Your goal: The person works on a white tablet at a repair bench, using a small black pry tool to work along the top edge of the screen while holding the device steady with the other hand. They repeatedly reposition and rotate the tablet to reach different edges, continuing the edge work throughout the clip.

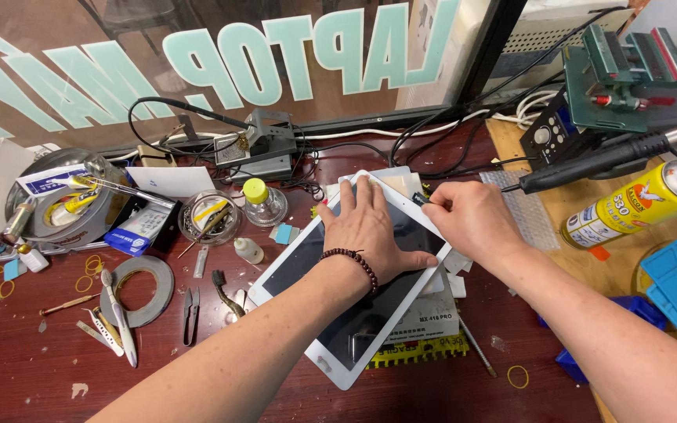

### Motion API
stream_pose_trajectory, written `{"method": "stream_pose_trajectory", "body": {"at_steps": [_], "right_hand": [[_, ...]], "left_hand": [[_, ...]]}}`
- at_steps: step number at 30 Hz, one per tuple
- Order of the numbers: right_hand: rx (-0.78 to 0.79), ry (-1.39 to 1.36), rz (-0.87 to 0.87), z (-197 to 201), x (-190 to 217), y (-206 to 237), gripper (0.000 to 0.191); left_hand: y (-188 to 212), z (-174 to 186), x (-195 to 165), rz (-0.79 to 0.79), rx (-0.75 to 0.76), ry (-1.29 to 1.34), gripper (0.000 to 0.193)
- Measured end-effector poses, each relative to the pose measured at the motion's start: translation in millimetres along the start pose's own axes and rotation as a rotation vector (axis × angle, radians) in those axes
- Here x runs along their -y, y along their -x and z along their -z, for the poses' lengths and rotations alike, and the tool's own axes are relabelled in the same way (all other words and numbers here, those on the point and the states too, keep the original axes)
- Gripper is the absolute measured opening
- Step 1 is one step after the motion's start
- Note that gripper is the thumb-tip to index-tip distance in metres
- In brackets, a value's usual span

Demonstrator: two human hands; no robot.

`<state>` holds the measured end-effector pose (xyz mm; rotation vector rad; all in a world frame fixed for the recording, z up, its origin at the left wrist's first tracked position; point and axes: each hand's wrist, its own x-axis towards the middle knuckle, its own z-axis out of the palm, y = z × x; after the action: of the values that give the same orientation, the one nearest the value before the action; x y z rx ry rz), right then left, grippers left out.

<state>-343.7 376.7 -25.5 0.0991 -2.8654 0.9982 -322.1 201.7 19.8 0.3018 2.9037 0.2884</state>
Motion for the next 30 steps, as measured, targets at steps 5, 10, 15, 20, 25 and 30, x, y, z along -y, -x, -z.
{"method": "stream_pose_trajectory", "body": {"at_steps": [5, 10, 15, 20, 25, 30], "right_hand": [[0.028, 0.001, 0.018, -5.4, 7.0, -13.9, 0.017], [0.064, 0.017, -0.01, -0.3, 2.4, -8.7, 0.017], [0.016, 0.04, 0.086, -11.8, 15.1, -27.6, 0.017], [0.068, 0.057, 0.01, -11.0, 21.0, -32.2, 0.018], [0.14, 0.129, -0.077, -17.5, 17.6, -46.8, 0.02], [0.318, -0.256, -0.264, -23.1, -2.2, -64.6, 0.021]], "left_hand": [[0.4, 0.2, -1.3, -0.009, 0.016, -0.013, 0.145], [0.4, 0.7, -0.5, 0.01, 0.018, -0.018, 0.145], [0.9, 2.0, -0.4, -0.003, 0.022, -0.022, 0.143], [0.8, 3.5, 0.2, -0.003, 0.009, -0.009, 0.144], [1.0, 5.6, 2.7, -0.002, 0.029, -0.023, 0.144], [2.6, 4.8, 2.3, -0.013, 0.006, -0.008, 0.145]]}}
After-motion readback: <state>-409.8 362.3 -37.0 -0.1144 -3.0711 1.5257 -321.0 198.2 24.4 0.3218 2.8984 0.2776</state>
